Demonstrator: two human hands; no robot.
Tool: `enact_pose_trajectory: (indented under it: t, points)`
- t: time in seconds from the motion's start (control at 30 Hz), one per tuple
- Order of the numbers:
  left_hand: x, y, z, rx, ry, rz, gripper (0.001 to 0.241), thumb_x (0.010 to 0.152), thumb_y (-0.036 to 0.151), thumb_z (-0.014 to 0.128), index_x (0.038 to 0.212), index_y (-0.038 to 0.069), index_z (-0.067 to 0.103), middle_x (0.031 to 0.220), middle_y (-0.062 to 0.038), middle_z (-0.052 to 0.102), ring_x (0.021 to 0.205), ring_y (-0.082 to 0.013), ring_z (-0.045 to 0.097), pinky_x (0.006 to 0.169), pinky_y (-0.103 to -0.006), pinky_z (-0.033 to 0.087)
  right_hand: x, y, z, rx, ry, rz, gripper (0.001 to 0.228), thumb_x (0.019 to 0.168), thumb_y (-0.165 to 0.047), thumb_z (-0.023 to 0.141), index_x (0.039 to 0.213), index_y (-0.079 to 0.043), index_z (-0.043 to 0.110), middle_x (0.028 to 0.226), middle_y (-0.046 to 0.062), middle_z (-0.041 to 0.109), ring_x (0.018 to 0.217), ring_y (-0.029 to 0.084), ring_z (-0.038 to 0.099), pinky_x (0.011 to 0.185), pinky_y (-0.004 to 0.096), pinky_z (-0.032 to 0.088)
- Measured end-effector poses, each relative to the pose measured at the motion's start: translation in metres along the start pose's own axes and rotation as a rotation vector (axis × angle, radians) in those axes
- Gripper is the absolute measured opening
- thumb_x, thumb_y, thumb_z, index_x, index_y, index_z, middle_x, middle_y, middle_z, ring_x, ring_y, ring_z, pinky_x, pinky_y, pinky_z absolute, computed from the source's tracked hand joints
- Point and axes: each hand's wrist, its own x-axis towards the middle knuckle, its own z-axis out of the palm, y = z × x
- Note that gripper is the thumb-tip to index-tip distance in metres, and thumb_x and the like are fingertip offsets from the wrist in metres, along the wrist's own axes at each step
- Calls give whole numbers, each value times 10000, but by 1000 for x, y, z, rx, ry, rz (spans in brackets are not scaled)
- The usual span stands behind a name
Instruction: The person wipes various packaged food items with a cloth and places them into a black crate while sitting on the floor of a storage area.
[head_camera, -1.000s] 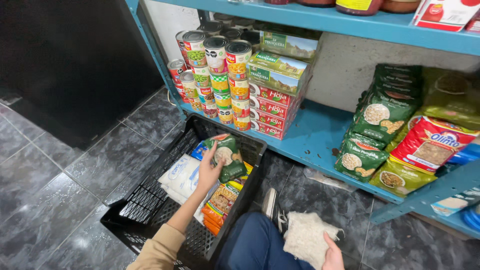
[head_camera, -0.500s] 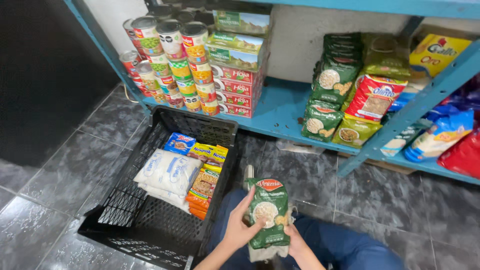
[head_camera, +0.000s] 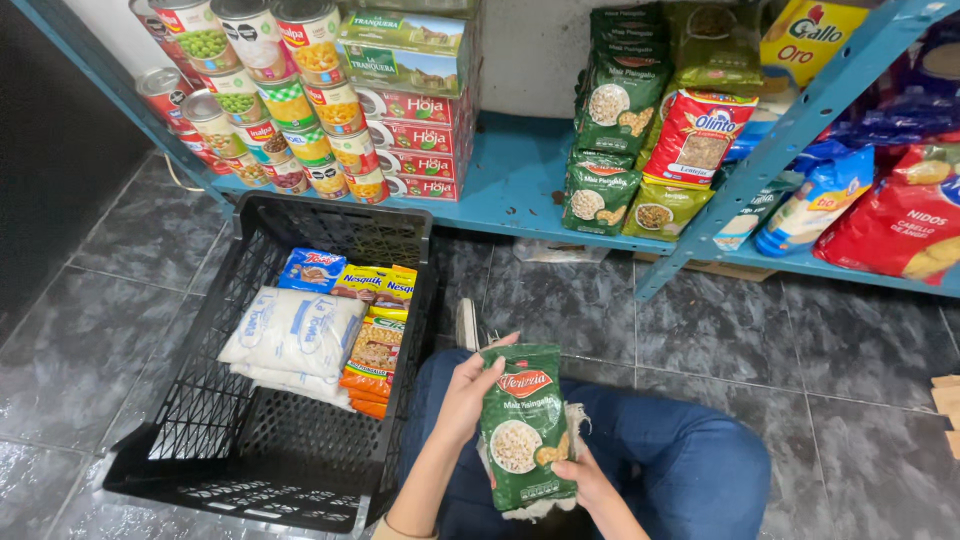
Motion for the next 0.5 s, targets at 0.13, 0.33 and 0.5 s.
enact_pose_trajectory:
  t: [0.13, 0.33, 0.5]
  points:
    - [-3, -1, -2, -355, 74, -66, 538, 843, 284, 532, 1340, 83, 495, 1099, -208, 641, 944, -297, 632, 811, -428, 521, -5, 12, 11, 40, 40, 30, 827, 560, -150, 833, 1260, 37, 434, 1142, 271, 621, 1006, 406, 626, 826, 531, 540]
    - [-8, -114, -74, -246, -257, 33, 802, 784, 567, 593, 1374, 93, 325, 1352, -158, 472, 1235, -324, 482, 998, -505, 424, -2, 13, 32, -42, 106, 30, 800, 579, -119, 815, 1268, 22, 434, 1148, 233, 621, 1009, 361, 622, 829, 489, 527]
    - [-8, -118, -92, -371, 40, -92, 614, 840, 469, 442, 1307, 71, 455, 1272, -189, 555, 1148, -353, 549, 960, -512, 454, 6, 17, 49, 79, 255, 118, 676, 661, -239, 688, 1250, 24, 486, 1163, 271, 604, 1034, 402, 595, 855, 534, 498]
